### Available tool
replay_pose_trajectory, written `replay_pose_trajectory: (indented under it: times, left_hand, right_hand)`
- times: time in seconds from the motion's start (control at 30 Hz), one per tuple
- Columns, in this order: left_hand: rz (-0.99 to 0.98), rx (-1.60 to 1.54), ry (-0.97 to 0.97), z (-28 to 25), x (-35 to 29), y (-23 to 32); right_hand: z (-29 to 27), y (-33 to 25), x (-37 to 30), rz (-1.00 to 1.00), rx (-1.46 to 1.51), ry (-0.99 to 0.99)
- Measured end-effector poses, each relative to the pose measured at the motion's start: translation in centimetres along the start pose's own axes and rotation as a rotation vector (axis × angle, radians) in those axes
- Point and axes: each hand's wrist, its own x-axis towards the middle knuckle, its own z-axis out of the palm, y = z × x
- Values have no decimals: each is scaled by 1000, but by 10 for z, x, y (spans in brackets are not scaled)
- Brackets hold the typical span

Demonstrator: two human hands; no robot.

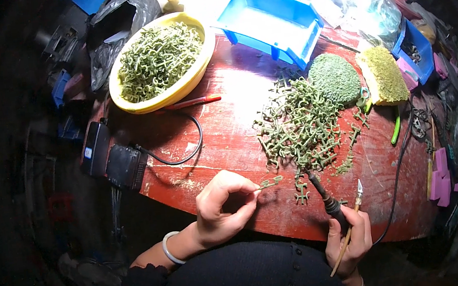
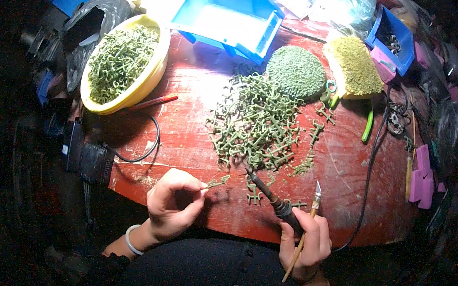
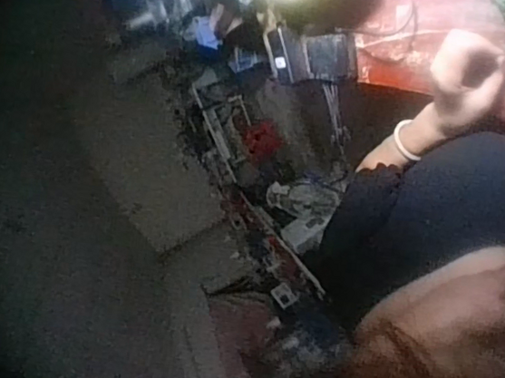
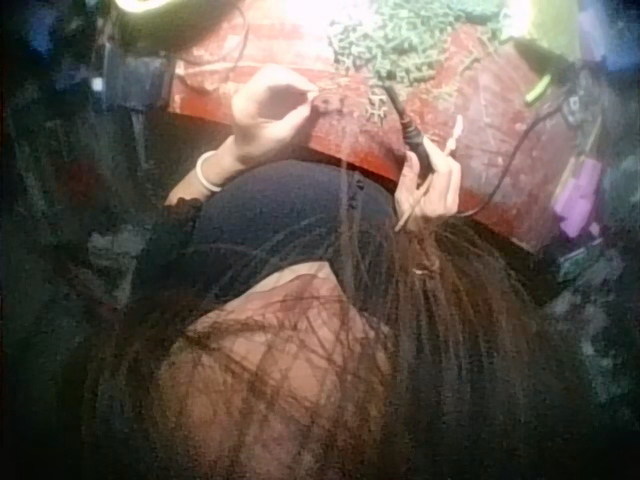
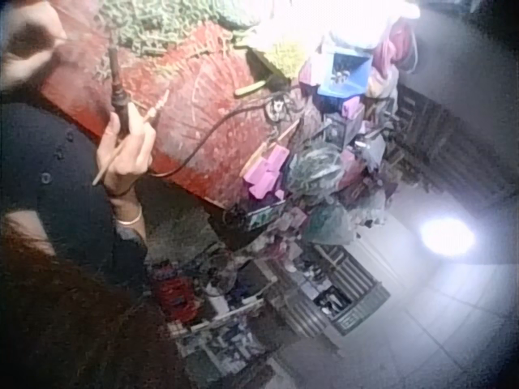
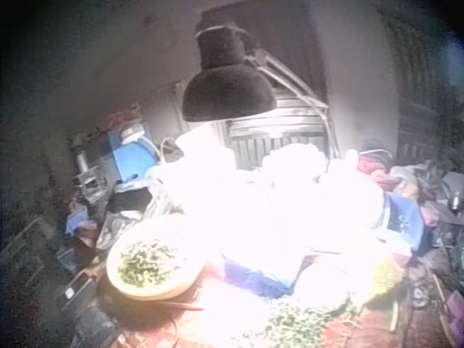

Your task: The person solders the ends of wires using a soldering iron by hand, picking up green plant-like material and applying the iron to specific points on a red workbench.

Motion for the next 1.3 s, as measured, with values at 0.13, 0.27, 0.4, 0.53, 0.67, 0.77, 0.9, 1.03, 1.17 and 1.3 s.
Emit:
replay_pose_trajectory:
  times: [0.13,0.27,0.4,0.53,0.67,0.77,0.9,1.03,1.17,1.3]
  left_hand:
    - [31,38,-5,1,2,0]
    - [28,37,9,3,0,-3]
    - [29,49,38,4,-1,-4]
    - [30,64,23,3,-1,-2]
    - [32,44,32,4,-1,-3]
    - [40,46,34,4,-1,-3]
    - [78,47,54,4,1,-4]
    - [79,32,55,4,2,-3]
    - [40,9,66,5,-1,-3]
    - [2,-25,80,6,-2,-4]
  right_hand:
    - [-1,-4,0,48,28,-1]
    - [-1,-9,1,112,37,-19]
    - [0,-7,1,105,36,-13]
    - [-1,-1,-1,7,-21,-5]
    - [0,-7,0,77,35,-6]
    - [0,-7,-1,72,46,5]
    - [-1,-1,-2,26,-9,-7]
    - [0,0,-2,24,-13,-2]
    - [1,-7,-1,96,45,2]
    - [0,-7,0,89,45,5]
